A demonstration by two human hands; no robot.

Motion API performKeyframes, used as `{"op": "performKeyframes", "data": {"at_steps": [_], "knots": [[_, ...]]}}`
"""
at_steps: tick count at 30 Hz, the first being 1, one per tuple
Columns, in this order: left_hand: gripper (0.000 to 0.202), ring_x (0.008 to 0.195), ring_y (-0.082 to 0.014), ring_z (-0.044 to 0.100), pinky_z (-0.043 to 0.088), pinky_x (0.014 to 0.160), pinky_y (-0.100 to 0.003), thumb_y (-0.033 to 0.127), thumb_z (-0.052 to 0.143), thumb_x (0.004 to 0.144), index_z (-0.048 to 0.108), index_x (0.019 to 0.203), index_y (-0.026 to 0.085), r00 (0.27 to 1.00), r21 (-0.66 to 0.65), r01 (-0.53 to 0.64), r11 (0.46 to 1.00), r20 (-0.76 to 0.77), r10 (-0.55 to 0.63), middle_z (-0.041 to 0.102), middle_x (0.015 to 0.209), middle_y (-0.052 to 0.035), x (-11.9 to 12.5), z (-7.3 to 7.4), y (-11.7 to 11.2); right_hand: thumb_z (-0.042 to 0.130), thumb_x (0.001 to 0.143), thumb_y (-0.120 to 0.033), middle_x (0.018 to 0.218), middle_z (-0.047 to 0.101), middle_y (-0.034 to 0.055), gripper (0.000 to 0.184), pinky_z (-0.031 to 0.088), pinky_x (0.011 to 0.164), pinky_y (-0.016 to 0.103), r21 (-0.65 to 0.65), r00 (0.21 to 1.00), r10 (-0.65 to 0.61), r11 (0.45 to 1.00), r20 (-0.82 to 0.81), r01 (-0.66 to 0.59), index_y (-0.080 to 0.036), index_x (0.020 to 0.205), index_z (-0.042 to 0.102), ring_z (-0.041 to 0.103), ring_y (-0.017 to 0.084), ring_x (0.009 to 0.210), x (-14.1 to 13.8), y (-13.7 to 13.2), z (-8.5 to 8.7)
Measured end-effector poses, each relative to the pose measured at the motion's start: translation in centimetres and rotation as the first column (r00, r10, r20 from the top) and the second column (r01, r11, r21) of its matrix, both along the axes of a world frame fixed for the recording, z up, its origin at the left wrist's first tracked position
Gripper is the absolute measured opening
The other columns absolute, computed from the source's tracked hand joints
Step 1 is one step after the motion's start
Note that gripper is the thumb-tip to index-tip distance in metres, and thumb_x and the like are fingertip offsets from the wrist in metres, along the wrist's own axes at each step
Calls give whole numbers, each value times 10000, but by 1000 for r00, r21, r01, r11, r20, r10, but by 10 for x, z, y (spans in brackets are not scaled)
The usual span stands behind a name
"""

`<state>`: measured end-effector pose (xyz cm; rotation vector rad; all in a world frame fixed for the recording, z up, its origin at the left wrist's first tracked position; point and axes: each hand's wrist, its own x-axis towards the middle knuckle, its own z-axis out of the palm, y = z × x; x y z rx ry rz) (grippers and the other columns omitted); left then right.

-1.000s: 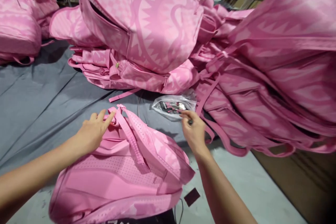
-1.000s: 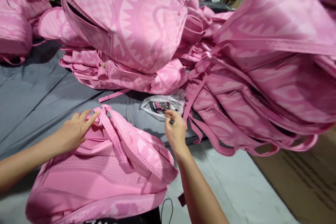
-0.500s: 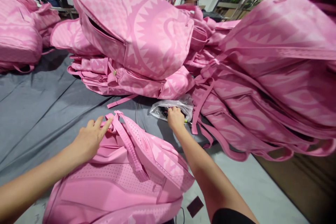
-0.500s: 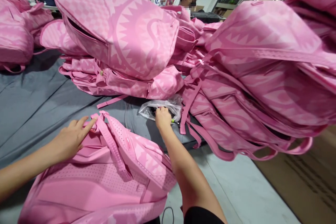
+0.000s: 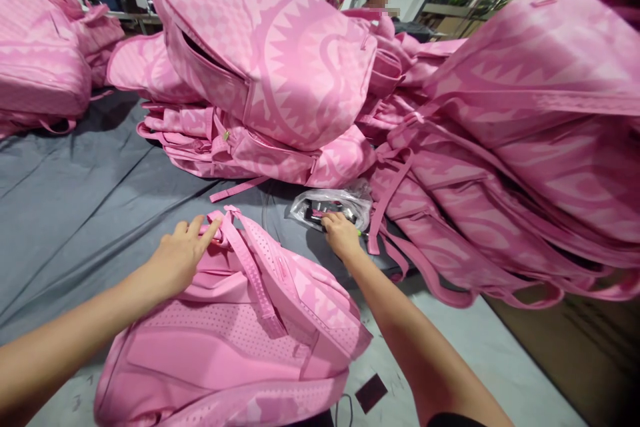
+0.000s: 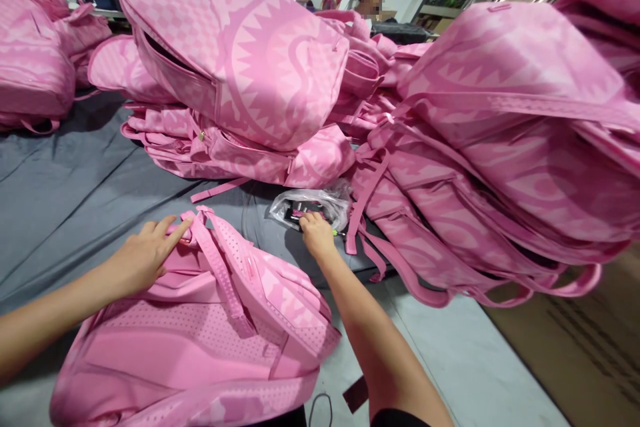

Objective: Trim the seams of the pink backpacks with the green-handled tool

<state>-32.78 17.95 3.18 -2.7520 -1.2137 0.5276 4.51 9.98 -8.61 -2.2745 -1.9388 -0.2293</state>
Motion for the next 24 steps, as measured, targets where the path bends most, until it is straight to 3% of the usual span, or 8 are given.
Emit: {"op": "performKeyframes", "data": {"at_steps": [3, 6, 10, 13, 15, 18, 20, 24], "knots": [[959, 1281, -353, 459, 521, 898, -441, 41, 601, 733, 179, 1574, 225, 999, -47, -18, 999, 48, 20, 291, 1581, -189, -2, 2, 3, 425, 838, -22, 1132, 689, 137, 338, 452, 912, 366, 176, 998, -44, 983, -38, 50, -141, 1021, 683, 567, 248, 1058, -7, -10, 15], [745, 1423, -374, 310, 403, 1057, -545, 160, 620, 818, 355, 1511, 229, 939, -48, -57, 997, 335, 70, 222, 1616, -178, -3, 9, -3, 408, 882, -74, 1133, 692, 120, 332, 475, 955, 438, 357, 997, 1, 934, -77, 27, -195, 1017, 685, 589, 251, 1104, -34, -27, 40], [392, 1254, -256, 523, 424, 1057, -442, 371, 519, 936, 585, 1291, 218, 511, -290, 24, 957, 826, 238, 582, 1355, -119, 9, 18, -33, 535, 875, -152, 1133, 717, 75, 242, 534, 920, 469, 651, 884, 463, 690, -59, -318, -281, 1003, 694, 632, 259, 1109, -93, -56, 79], [287, 878, -192, 657, 532, 801, -326, 396, 632, 845, 666, 1044, 192, 394, -697, 296, 653, 712, 581, 711, 957, -53, 21, 13, -59, 569, 878, -149, 1183, 712, 77, 309, 564, 888, 430, 675, 746, 664, 572, -49, -465, -303, 1124, 675, 650, 255, 1119, -135, -71, 101], [221, 753, -166, 640, 518, 688, -283, 391, 656, 820, 651, 866, 175, 350, -764, 340, 548, 644, 681, 689, 825, -31, 23, 5, -71, 576, 890, -143, 1203, 705, 97, 382, 581, 855, 394, 695, 748, 628, 636, -213, -336, -288, 1240, 627, 677, 243, 1077, -154, -74, 110], [243, 706, -145, 612, 482, 629, -253, 409, 646, 846, 599, 779, 180, 211, -712, 225, 665, 702, 681, 660, 767, -9, 17, -8, -81, 609, 907, -214, 1074, 745, 93, 329, 598, 738, 324, 544, 607, 457, 837, -650, -48, -237, 1235, 628, 726, 212, 883, -174, -74, 116], [266, 666, -137, 592, 463, 601, -249, 417, 624, 875, 575, 750, 187, 207, -656, 158, 738, 753, 625, 639, 719, 2, 8, -13, -86, 624, 905, -284, 879, 759, 48, 166, 576, 623, 273, 370, 457, 359, 927, -814, -70, -211, 1030, 705, 716, 189, 729, -185, -72, 118], [200, 807, -182, 653, 526, 752, -322, 403, 582, 922, 628, 965, 213, 308, -376, 100, 921, 892, 330, 708, 874, -37, -21, -16, -95, 598, 906, -265, 685, 711, 3, 163, 502, 531, 242, 363, 504, 371, 924, -780, -119, -197, 796, 697, 655, 155, 584, -193, -64, 119]]}}
